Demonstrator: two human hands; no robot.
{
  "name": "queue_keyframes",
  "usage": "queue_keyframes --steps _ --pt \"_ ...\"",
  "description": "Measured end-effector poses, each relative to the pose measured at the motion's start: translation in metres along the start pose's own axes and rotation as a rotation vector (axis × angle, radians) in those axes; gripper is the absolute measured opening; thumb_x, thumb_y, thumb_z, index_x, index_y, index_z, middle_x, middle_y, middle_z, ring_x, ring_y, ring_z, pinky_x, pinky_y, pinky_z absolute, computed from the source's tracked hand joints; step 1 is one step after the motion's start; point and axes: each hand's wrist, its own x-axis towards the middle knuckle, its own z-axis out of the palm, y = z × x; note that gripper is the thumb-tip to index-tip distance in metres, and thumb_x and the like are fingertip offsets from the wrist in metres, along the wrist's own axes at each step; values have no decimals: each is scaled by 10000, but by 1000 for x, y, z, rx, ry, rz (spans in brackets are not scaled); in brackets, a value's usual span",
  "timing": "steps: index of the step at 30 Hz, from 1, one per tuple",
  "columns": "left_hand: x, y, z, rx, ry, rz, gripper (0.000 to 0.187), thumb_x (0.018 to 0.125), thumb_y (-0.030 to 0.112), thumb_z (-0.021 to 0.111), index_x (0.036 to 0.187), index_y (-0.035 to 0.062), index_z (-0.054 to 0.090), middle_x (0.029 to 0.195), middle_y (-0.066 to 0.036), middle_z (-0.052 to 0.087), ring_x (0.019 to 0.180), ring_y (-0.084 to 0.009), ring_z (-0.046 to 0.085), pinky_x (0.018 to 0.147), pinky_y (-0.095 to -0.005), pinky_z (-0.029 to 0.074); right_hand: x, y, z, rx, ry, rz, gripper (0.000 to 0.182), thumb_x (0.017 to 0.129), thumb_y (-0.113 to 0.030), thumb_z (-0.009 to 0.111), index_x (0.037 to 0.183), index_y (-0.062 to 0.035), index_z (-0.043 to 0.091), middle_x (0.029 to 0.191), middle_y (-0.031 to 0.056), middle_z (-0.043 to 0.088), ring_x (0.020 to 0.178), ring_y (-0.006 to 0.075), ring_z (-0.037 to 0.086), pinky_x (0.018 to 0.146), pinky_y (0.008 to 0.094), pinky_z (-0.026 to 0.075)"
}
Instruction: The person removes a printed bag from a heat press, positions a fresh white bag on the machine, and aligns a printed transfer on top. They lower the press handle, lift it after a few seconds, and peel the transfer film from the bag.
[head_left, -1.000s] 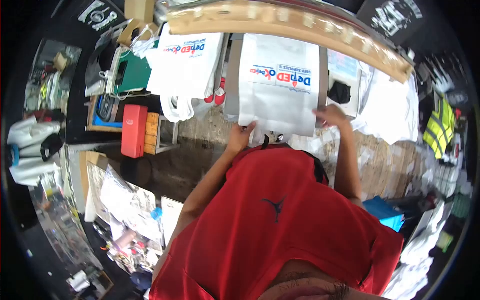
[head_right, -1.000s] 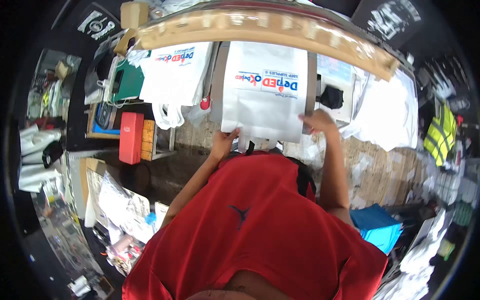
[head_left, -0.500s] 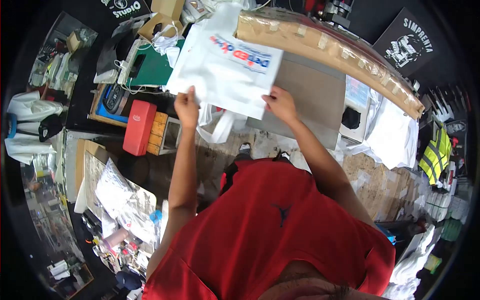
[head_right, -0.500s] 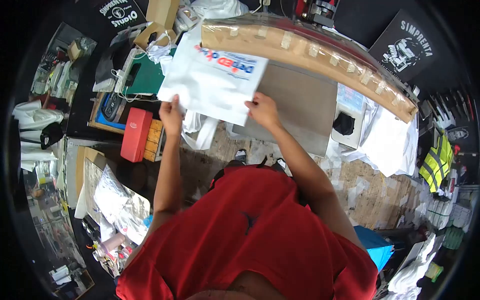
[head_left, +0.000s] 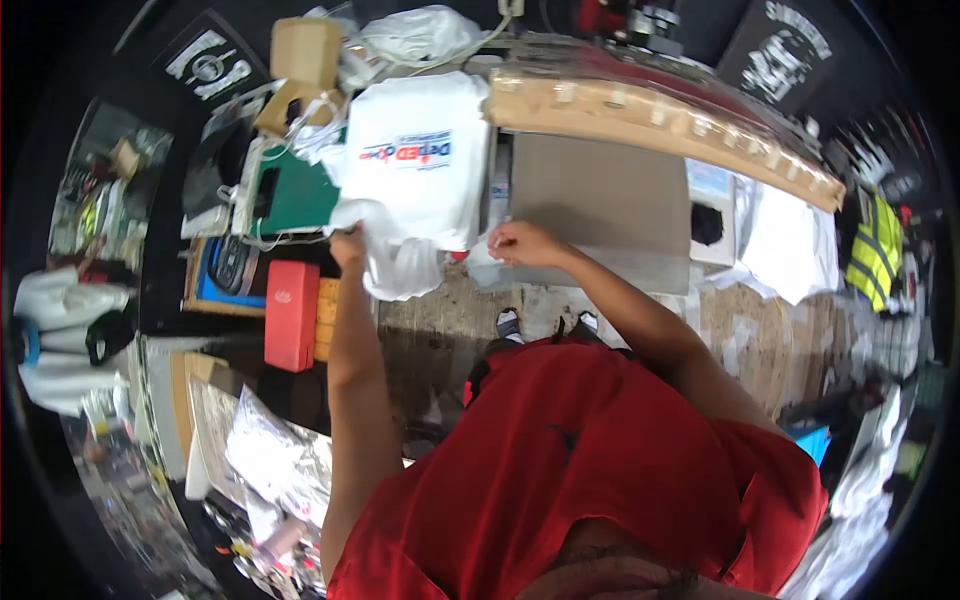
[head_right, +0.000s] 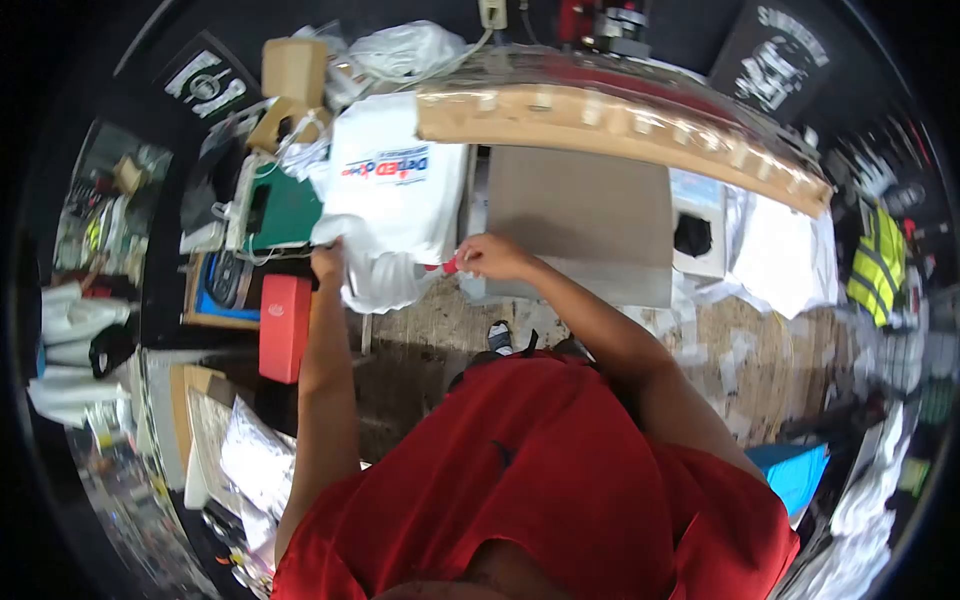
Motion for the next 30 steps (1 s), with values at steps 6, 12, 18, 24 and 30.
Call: queue_keyframes --steps 6,12,18,24,30 --pt "14 -12 12 -112 -49 205 604 805 524 747 935 -65 723 961 -256 717 890 -388 711 821 -457 552 -165 68 -94 357 587 70 99 917 -124 663 979 -46 668 881 56 698 724 112 644 638 264 532" --pt "4 3 14 17 60 117 803 653 611 836 1024 -85 686 968 -220 727 916 -416 691 826 -483 549 -291 146 -183 452 1320 240 115 852 -138 670 873 -26 660 751 65 685 602 122 606 568 261 492" --pt "-57 11 -14 -73 98 -447 943 793 755 618 901 -182 644 980 -336 668 857 -467 662 733 -565 528 -355 243 -238 47 1496 450 154 803 -174 706 859 -30 715 796 125 731 759 226 721 689 337 563" --pt "-206 -85 56 -342 -89 -148 636 941 422 526 1382 -34 484 1434 -204 475 1155 -321 604 884 -548 503 -374 292 -291 -306 1560 681 292 763 -234 717 1004 -69 710 966 187 720 934 366 690 839 419 549" --pt "-356 -59 52 -260 -866 -494 538 979 353 519 1392 10 487 1425 -159 488 1162 -282 601 916 -511 500 -365 299 -305 -489 1513 764 541 714 -271 814 1178 -55 637 1217 191 616 1154 369 566 969 443 499"
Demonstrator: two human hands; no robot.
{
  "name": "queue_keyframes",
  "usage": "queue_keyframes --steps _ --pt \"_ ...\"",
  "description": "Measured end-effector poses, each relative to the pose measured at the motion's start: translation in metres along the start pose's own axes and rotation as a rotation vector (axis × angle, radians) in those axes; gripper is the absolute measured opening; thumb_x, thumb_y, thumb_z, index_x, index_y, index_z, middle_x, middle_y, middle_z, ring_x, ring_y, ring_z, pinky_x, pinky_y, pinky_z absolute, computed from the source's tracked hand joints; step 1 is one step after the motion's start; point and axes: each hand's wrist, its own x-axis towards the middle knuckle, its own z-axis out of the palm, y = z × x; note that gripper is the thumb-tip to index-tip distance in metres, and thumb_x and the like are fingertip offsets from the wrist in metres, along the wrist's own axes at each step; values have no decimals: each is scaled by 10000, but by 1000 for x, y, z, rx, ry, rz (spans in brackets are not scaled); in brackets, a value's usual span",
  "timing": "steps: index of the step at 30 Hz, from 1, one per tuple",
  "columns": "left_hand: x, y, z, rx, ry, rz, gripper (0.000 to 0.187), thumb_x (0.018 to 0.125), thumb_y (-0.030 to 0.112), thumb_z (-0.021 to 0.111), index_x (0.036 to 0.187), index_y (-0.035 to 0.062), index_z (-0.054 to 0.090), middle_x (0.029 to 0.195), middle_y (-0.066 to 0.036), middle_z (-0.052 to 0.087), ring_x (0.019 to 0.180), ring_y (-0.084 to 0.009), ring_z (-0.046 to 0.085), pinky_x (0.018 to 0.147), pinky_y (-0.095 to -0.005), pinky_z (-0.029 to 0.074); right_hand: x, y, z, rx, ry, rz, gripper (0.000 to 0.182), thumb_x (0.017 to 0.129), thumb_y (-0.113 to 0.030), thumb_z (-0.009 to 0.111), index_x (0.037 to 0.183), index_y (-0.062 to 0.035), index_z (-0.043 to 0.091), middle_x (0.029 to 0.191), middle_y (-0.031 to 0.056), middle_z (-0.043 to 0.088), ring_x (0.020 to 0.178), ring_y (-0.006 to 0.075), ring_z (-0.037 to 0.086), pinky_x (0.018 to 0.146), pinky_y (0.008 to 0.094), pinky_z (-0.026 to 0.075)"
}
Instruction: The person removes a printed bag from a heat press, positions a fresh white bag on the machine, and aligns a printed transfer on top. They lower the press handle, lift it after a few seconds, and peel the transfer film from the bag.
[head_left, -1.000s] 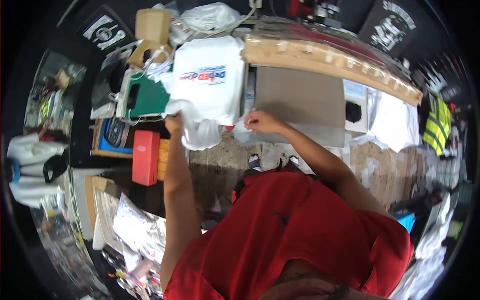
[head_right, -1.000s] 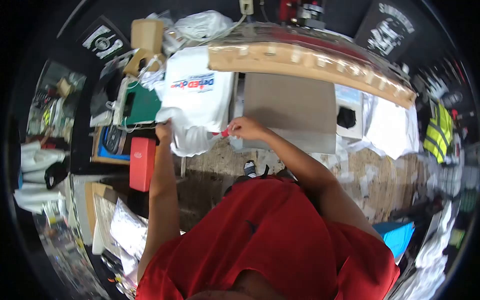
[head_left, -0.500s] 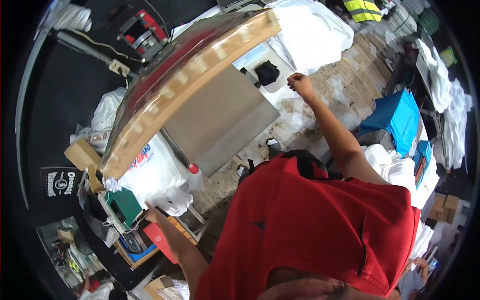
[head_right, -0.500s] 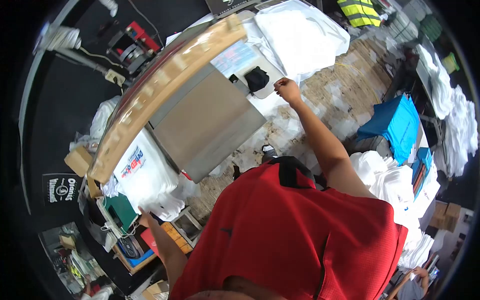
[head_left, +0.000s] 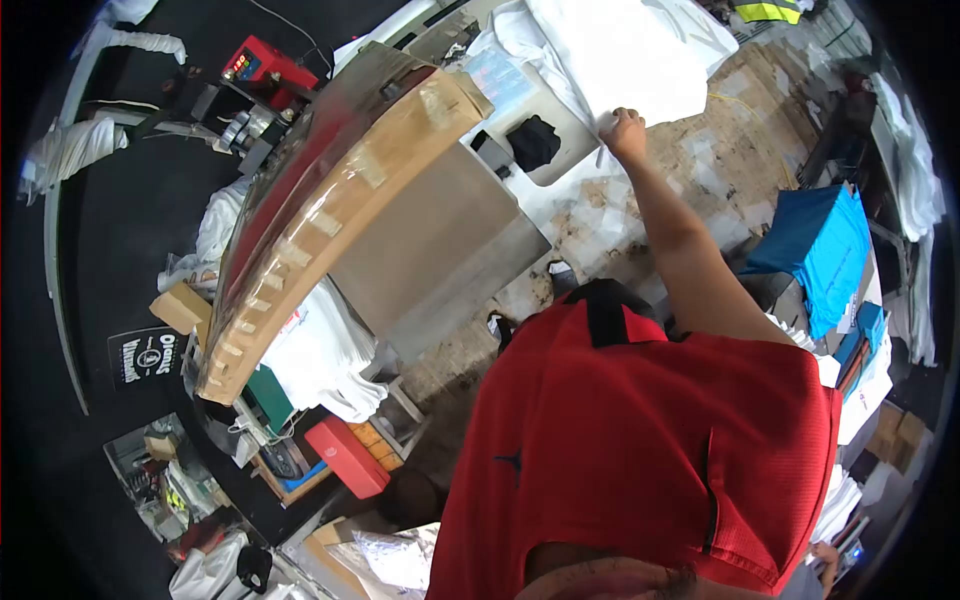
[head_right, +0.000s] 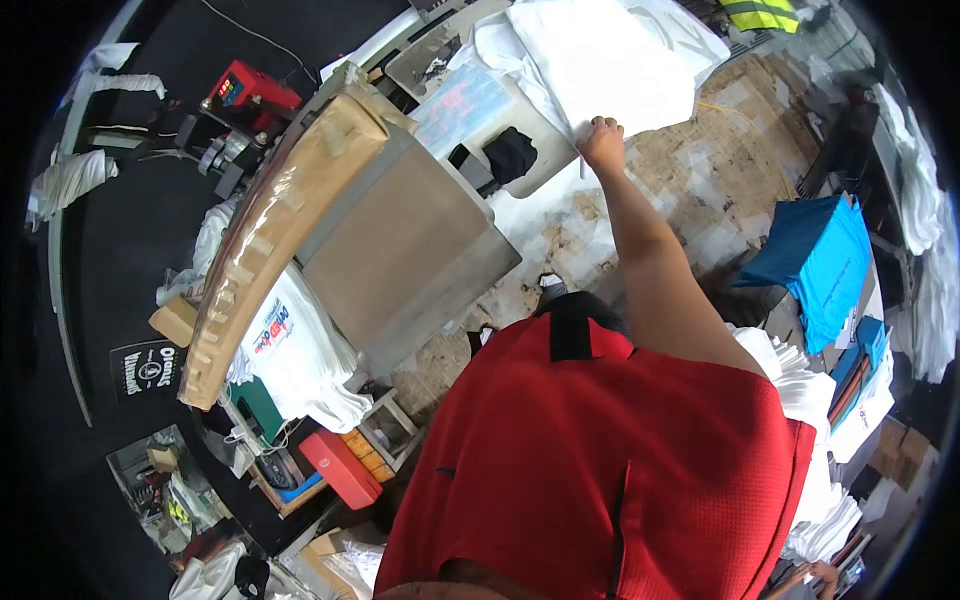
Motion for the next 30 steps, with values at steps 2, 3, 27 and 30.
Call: queue_keyframes --steps 2,3,27,30 --pt "-24 6 14 3 -80 -62 524 981 356 525 1379 16 498 1400 -153 506 1152 -278 603 919 -497 502 -1 -7 2 -101 -2 -8 539 719 -245 807 1179 -37 619 1210 191 609 1158 391 540 946 467 512" --pt "-34 11 21 3 -107 -86 518 982 358 528 1373 19 503 1388 -150 516 1147 -276 604 921 -489 503 -3 -8 2 -100 -14 -11 539 719 -245 807 1179 -37 619 1210 191 609 1158 391 540 946 467 512" --pt "-112 268 126 667 -923 177 422 977 360 625 1289 83 560 1186 -47 619 1030 -150 596 860 -315 498 39 32 -136 202 251 -94 262 868 -226 658 1069 -78 737 927 201 719 853 336 716 770 407 554" --pt "-131 306 160 543 -1044 467 377 988 335 618 1238 54 594 1118 -33 640 993 -124 600 850 -274 478 2 7 -214 275 304 -57 225 881 -173 660 1066 -71 736 900 191 721 826 314 716 763 375 550"
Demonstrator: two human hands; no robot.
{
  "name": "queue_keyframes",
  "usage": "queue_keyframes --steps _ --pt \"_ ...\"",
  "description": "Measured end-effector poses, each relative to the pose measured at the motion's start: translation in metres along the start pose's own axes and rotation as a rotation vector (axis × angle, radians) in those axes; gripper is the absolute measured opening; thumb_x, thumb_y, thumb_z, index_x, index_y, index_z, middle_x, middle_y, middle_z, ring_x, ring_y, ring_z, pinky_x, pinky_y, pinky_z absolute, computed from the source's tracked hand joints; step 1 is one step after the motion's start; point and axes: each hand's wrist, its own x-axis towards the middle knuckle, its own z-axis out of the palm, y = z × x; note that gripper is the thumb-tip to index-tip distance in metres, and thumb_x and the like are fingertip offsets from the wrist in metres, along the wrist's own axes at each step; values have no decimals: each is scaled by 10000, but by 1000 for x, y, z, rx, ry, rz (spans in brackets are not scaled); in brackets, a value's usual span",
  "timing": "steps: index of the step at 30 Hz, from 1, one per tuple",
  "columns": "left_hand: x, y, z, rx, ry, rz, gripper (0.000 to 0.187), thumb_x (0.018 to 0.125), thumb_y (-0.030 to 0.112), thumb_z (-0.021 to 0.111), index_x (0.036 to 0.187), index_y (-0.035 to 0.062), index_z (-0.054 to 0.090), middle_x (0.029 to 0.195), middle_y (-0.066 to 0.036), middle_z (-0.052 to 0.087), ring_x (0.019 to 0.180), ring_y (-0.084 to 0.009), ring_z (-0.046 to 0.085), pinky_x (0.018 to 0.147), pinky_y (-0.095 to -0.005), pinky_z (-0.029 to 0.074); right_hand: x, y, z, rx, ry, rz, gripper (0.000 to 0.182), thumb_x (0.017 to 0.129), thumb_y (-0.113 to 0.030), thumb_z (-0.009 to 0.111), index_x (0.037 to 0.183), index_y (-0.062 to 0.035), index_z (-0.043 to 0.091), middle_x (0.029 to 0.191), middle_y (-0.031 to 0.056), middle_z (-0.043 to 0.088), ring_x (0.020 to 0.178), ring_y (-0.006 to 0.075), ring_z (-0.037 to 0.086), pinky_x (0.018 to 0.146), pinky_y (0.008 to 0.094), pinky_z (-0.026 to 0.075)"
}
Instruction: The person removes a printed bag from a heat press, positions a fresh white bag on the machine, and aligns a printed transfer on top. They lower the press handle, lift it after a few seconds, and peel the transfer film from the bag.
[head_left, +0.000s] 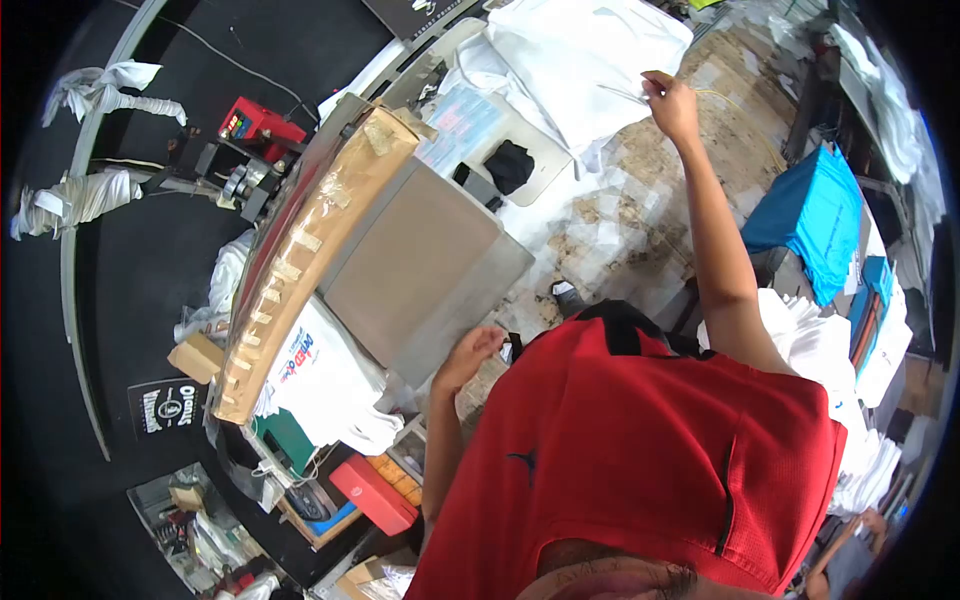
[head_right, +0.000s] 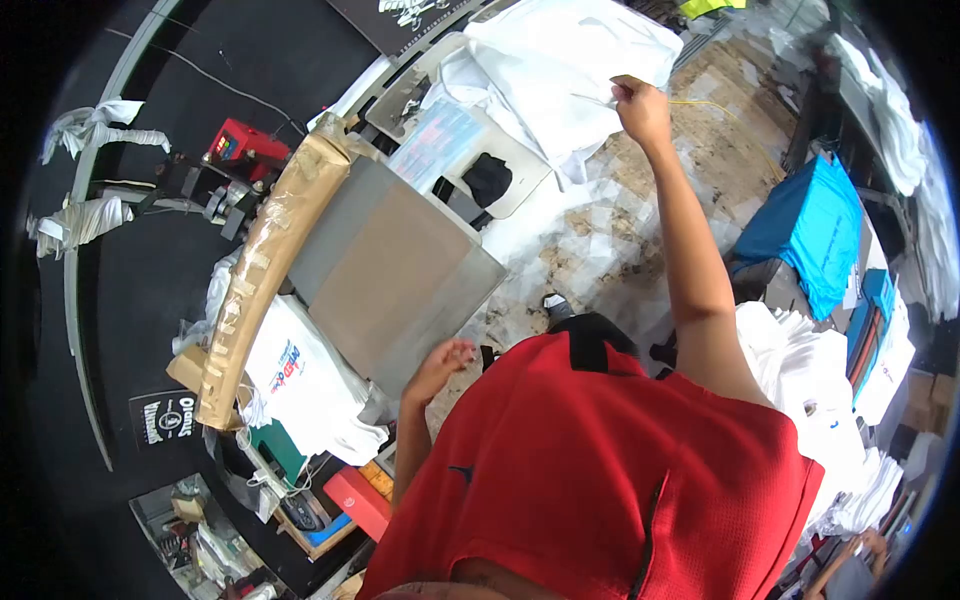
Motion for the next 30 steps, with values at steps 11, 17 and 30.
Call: queue_keyframes --steps 11,17,30 --pt "70 192 51 -417 311 671 338 959 246 666 1127 -46 637 1043 -105 687 934 -159 630 847 -298 494 -224 -145 -62 162 -458 -417 302 709 83 546 952 -2 704 1017 159 713 947 323 672 807 394 542" --pt "56 119 7 -381 445 478 395 937 188 682 1216 -74 586 1142 -142 667 1023 -197 638 910 -329 496 -277 -149 -26 328 -1182 -232 174 798 -19 672 963 -11 724 940 153 726 845 304 691 778 375 545" --pt "-35 -52 -116 -497 1060 289 452 849 275 791 1123 -43 623 992 -65 675 903 -143 616 819 -258 478 -259 -130 109 94 -886 -220 338 816 -306 759 1028 -52 686 887 168 719 811 332 704 723 415 544"
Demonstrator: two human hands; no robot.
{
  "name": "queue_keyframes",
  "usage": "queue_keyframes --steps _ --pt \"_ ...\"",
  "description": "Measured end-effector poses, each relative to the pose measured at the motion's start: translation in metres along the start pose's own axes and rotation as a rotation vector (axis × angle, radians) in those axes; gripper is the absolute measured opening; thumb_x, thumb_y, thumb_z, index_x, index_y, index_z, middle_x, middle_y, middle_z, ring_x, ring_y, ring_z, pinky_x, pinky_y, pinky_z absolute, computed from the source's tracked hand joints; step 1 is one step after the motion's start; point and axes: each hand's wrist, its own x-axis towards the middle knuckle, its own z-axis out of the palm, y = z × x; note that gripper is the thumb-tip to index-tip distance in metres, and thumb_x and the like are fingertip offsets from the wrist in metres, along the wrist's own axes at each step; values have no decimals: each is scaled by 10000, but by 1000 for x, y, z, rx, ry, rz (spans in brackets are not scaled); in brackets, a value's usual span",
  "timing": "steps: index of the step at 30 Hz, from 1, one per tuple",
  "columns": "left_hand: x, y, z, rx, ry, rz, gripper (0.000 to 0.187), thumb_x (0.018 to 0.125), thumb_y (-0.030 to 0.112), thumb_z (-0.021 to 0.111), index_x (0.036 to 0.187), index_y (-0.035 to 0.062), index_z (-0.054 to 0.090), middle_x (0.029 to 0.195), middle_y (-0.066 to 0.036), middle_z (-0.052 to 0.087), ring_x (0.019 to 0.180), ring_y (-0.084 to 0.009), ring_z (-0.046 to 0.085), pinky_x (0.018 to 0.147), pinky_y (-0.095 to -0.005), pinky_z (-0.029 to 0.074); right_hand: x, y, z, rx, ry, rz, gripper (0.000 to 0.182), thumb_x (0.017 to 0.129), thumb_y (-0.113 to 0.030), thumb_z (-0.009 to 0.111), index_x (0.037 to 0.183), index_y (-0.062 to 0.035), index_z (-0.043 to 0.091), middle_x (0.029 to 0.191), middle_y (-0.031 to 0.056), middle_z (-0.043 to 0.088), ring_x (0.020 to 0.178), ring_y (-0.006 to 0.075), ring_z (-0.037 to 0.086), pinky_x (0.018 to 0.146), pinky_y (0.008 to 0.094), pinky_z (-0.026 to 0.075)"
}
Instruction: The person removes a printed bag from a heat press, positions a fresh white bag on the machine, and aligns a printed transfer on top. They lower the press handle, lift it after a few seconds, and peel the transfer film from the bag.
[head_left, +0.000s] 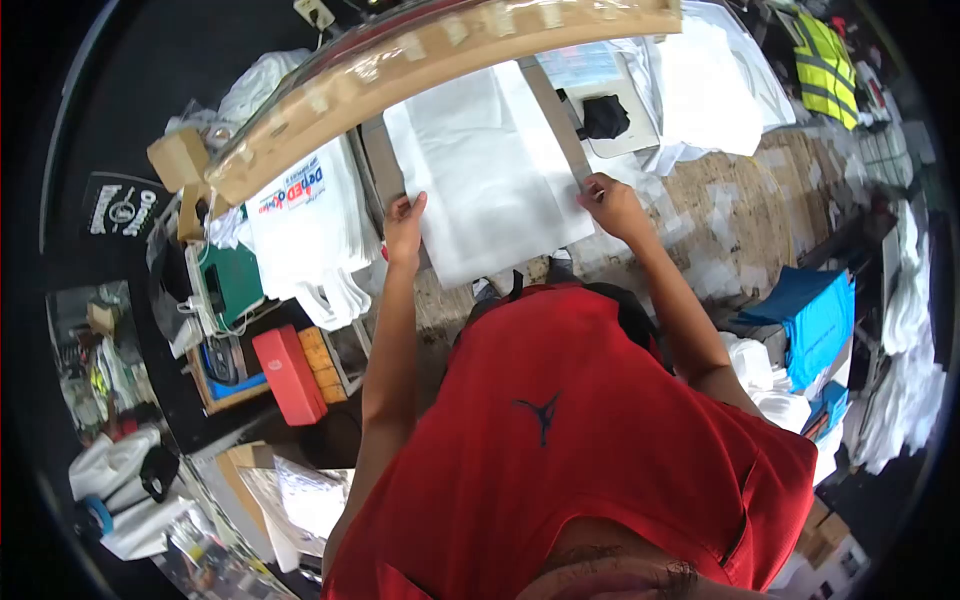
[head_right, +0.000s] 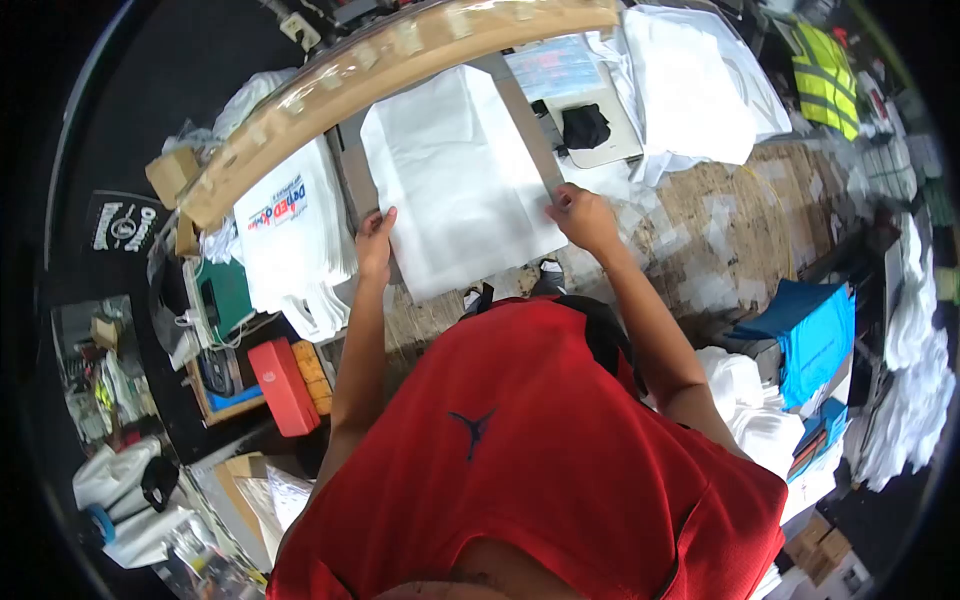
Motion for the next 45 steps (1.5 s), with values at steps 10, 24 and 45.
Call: queue_keyframes --steps 10,24,45 --pt "-100 82 -22 -330 -78 159 312 877 -50 616 1188 -42 635 976 -61 688 861 -138 647 808 -267 527 16 -73 56 -131 -298 -220 751 879 -655 588 1268 -12 599 1139 204 688 951 359 685 918 425 519" --pt "-151 148 69 561 -378 854 463 828 246 775 1207 21 631 1237 -164 580 1104 -316 592 948 -397 489 47 -165 14 1037 -425 213 469 897 -159 704 1278 69 553 1070 148 671 919 212 647 802 373 543" --pt "-121 -177 -41 494 -447 -43 405 832 124 637 1222 16 647 1196 -134 667 1133 -269 622 975 -365 485 109 -42 51 -9 239 108 335 832 -235 714 1057 9 668 924 265 695 932 427 678 814 456 538"
